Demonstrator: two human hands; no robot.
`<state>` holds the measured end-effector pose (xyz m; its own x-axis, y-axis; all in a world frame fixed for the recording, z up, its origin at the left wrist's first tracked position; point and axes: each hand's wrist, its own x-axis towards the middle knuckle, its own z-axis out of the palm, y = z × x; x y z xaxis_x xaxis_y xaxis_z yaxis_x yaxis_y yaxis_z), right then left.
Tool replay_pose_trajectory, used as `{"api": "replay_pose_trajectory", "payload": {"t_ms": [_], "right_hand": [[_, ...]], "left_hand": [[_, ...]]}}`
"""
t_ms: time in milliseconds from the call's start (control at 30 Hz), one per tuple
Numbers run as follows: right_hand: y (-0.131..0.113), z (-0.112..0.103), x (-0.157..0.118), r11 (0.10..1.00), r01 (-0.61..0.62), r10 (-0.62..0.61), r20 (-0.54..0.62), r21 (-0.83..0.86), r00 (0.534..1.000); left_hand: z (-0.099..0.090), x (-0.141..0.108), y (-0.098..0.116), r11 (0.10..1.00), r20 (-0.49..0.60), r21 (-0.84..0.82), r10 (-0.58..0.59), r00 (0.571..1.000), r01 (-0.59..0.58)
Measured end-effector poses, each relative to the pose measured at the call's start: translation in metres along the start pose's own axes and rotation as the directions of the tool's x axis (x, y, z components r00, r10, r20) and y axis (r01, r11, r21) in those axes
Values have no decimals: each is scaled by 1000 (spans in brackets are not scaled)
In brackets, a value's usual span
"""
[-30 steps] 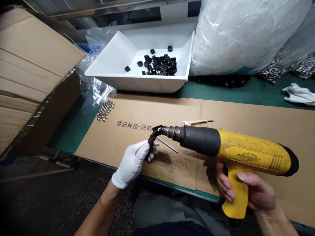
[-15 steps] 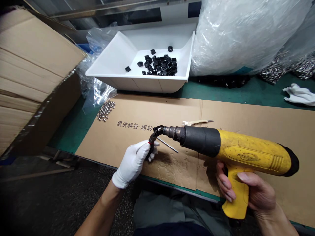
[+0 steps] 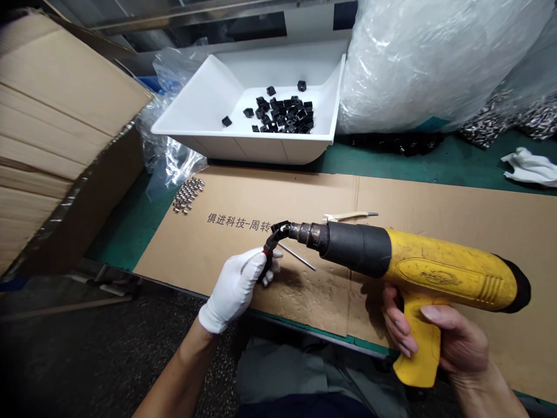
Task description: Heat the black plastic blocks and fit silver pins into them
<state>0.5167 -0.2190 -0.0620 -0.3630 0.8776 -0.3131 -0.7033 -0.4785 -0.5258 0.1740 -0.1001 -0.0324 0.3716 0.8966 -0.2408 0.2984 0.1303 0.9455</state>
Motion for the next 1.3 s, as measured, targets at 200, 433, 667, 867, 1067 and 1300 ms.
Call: {"api": "replay_pose_trajectory", "payload": {"t_ms": [200, 433, 667, 867, 1067, 1300], "right_hand": [[0, -1, 0, 1000, -2, 2, -18, 4, 1000], [0, -3, -2, 1000, 1, 0, -17, 16, 1000], [2, -2, -2, 998, 33, -29, -87, 50, 996], [3, -3, -2, 999, 31, -27, -85, 39, 996], [1, -3, -2, 999, 21, -18, -73, 29, 997], [2, -2, -2, 999, 28, -26, -80, 23, 996]], "left_hand": [[0, 0, 0, 1000, -2, 17, 7, 1000, -7], [3, 0, 6, 1000, 8, -21, 5, 1000, -5], [11, 1, 8, 988, 25, -147, -34, 999, 38], [13, 1, 6, 984, 21, -175, -26, 999, 30], [14, 1, 6, 982, 8, -187, -28, 1000, 29], [16, 1, 6, 977, 18, -207, -45, 999, 48]]}}
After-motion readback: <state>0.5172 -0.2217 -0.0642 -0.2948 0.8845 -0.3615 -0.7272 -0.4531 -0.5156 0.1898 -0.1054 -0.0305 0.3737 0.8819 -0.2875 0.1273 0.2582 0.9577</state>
